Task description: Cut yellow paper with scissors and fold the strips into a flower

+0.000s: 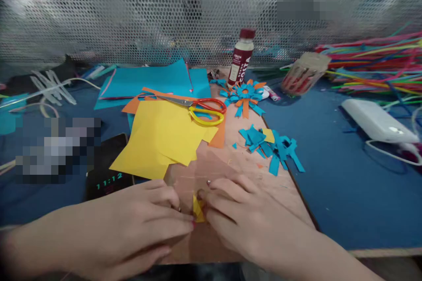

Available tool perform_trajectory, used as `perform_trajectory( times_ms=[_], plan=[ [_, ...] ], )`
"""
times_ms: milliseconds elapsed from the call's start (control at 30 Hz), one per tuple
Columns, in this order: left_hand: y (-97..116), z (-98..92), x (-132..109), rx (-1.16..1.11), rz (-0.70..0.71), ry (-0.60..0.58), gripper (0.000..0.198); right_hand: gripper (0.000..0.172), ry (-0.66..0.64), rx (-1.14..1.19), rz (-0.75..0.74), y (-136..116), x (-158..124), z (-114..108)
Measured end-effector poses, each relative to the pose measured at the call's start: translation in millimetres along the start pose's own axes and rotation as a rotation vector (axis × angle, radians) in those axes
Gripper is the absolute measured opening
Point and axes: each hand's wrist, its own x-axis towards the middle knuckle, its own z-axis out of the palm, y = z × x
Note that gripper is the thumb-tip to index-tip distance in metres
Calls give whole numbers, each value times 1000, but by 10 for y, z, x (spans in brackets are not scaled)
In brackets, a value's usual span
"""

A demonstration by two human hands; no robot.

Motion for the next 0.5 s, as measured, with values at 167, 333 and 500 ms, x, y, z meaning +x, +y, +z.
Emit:
perform_trajectory(
  times_ms=[167, 333, 500],
  plan=[
    [-23, 65, 10, -1, -7, 19, 32, 30, -18, 38, -54, 104, 45, -13],
    [-84, 113, 22, 73, -20, 53, 36, 33, -53, 77, -133, 313, 143, -27],
    [-106, 135, 28, 122, 27, 36, 38, 27, -195, 308, -62, 440, 184, -6]
  ],
)
